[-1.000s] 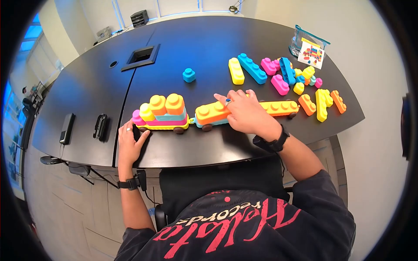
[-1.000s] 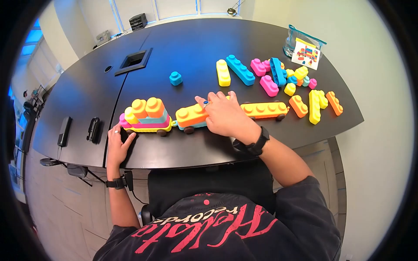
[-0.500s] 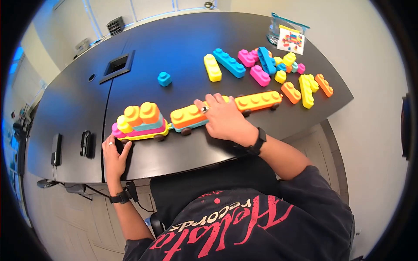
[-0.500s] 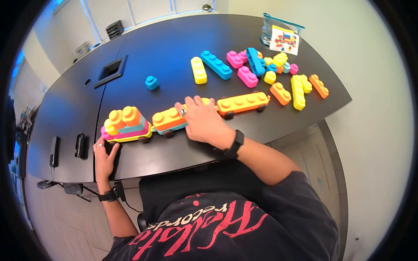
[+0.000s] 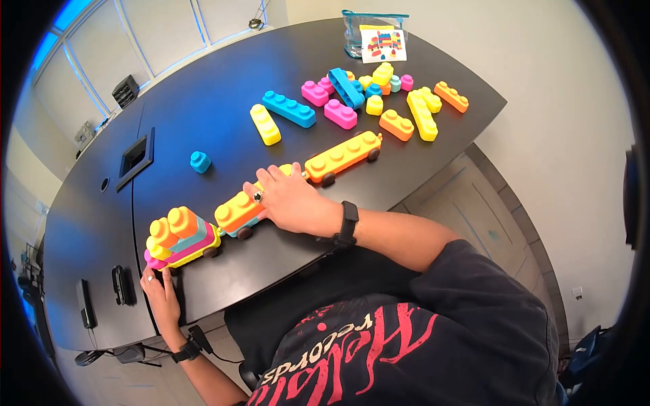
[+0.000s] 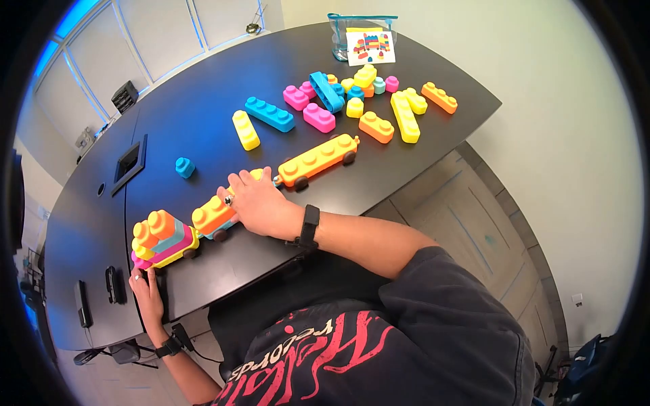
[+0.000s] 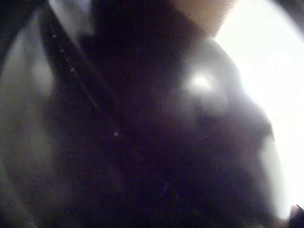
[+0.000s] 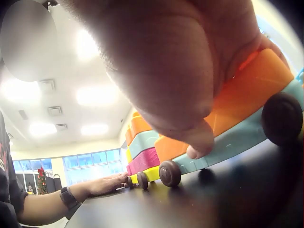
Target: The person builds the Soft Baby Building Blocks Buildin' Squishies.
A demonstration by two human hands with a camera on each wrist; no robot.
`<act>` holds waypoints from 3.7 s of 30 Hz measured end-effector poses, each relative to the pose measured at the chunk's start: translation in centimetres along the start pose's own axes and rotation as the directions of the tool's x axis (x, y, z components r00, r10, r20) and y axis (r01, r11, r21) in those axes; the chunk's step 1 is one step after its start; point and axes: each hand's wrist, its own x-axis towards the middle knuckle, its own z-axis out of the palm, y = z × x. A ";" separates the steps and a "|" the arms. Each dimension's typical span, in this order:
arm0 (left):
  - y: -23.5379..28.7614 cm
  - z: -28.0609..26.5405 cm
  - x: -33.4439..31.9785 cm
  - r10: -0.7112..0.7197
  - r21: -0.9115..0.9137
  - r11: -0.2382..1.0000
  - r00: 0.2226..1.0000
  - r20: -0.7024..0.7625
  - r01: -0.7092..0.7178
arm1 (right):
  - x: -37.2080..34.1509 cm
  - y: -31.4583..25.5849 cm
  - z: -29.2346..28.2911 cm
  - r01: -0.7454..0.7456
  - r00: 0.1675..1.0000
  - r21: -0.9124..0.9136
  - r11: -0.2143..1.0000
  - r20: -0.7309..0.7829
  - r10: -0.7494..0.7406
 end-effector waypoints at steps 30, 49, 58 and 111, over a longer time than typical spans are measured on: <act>0.3 -0.3 -0.1 0.029 -0.154 0.988 1.000 0.004 -0.028 | 1.3 2.1 -2.0 -0.009 0.987 0.216 0.976 0.157 -0.026; -0.3 0.0 -0.3 0.148 0.051 0.988 0.988 -0.046 -0.146 | 2.2 2.2 -5.1 -0.029 0.927 0.255 0.967 0.369 -0.069; 0.6 -0.5 -0.2 0.160 -0.005 0.987 0.985 -0.066 -0.161 | 13.2 3.9 -8.4 -0.119 0.895 0.256 0.959 0.446 -0.008; 0.4 -0.4 -0.3 0.088 -0.009 0.996 0.996 0.026 -0.088 | 11.3 4.4 -6.0 -0.130 0.951 0.562 0.817 0.303 -0.057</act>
